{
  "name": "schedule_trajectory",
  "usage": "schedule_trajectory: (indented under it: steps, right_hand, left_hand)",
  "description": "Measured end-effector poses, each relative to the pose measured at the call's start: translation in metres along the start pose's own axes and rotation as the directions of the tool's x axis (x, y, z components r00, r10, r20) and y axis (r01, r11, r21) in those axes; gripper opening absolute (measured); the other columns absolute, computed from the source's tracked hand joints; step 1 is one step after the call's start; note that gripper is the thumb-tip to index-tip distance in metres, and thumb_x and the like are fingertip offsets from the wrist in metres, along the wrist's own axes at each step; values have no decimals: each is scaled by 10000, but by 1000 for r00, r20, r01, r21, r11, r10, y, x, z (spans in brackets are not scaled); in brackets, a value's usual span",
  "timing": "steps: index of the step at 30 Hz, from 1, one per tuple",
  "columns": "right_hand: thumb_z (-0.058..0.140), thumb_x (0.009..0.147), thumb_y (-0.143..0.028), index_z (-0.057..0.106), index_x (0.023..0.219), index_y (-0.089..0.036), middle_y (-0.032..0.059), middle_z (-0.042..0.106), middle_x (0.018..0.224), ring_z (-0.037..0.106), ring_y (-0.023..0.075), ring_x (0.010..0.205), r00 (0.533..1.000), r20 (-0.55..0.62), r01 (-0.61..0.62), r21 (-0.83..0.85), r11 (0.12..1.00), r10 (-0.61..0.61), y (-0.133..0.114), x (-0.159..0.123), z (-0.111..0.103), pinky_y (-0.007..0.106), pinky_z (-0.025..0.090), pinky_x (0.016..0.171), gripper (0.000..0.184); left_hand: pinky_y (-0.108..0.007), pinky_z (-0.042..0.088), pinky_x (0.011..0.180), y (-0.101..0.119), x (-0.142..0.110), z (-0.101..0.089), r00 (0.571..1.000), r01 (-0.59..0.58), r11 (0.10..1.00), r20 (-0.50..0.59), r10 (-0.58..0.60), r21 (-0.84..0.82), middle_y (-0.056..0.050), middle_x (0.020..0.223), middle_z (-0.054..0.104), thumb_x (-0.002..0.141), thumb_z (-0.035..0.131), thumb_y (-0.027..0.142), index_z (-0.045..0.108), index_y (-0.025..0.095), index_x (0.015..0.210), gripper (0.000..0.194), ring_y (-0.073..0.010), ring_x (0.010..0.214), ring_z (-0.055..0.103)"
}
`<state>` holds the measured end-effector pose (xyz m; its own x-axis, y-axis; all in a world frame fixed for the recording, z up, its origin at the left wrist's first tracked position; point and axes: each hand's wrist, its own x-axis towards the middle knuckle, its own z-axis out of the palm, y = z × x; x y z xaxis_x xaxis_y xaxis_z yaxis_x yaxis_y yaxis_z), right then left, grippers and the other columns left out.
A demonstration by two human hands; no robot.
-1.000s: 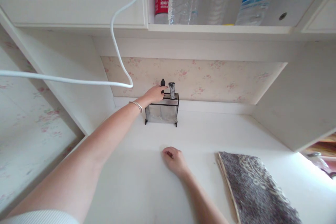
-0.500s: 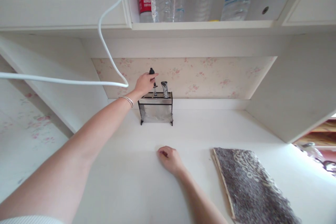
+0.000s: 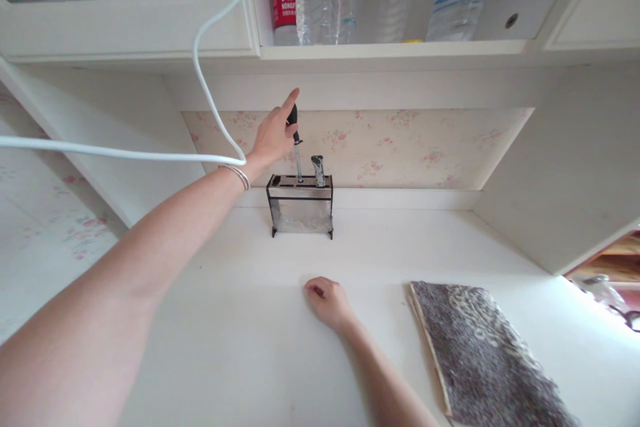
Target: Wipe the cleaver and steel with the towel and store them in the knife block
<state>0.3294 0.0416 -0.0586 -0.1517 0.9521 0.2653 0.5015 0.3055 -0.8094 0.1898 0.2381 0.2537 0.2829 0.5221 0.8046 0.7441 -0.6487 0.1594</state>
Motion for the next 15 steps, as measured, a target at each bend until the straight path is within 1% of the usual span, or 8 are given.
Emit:
schedule_trajectory:
  steps: [3, 6, 9, 11, 12, 15]
  right_hand:
    - [503, 798, -160, 713, 848, -212, 15, 701, 798, 606, 139, 696, 1000, 0, 5, 0, 1000, -5, 0, 0, 0, 233, 442, 676, 222]
    - [502, 799, -156, 713, 847, -213, 13, 701, 794, 607, 137, 694, 1000, -3, 7, -4, 1000, -7, -1, 0, -1, 229, 444, 676, 224]
    - [503, 799, -152, 714, 848, -212, 13, 701, 792, 608, 134, 694, 1000, -1, 6, -7, 1000, -6, -1, 1, -1, 225, 445, 675, 225]
    - [506, 800, -155, 715, 852, -211, 15, 701, 796, 609, 135, 700, 1000, -1, 4, -8, 1000, -4, -1, 1, -1, 226, 446, 678, 223]
    - [508, 801, -158, 716, 855, -211, 16, 701, 800, 610, 136, 704, 1000, 0, 3, -8, 1000, -3, 0, 1, -1, 227, 446, 681, 221]
    - [509, 807, -166, 718, 862, -214, 17, 704, 815, 614, 137, 720, 1000, 6, 1, -5, 1000, -1, 0, 1, -1, 228, 448, 692, 222]
  left_hand:
    - [-331, 482, 809, -9, 4, 0, 997, 74, 996, -10, -74, -50, -51, 966, 636, 842, 600, 206, 258, 206, 1450, 698, -187, 842, 622]
    - [-313, 466, 828, -15, 15, 1, 993, 117, 991, -26, -119, -68, -50, 1012, 640, 866, 596, 250, 275, 165, 1427, 652, -138, 823, 598]
    - [-321, 401, 944, -16, 28, -3, 987, 158, 987, -33, -159, -37, -47, 1106, 623, 953, 461, 300, 168, 108, 1447, 606, -87, 882, 560]
    - [-334, 374, 985, -13, 35, -8, 984, 174, 985, -37, -174, -17, -43, 1131, 619, 981, 382, 315, 104, 73, 1448, 595, -73, 929, 547]
    - [-337, 390, 972, -12, 36, -11, 983, 175, 984, -45, -176, -21, -38, 1135, 621, 979, 381, 321, 101, 81, 1449, 598, -73, 929, 549]
    - [-305, 475, 833, -10, 32, -19, 974, 193, 977, -104, -202, -87, -20, 1145, 616, 936, 463, 332, 172, 199, 1446, 603, -84, 870, 584]
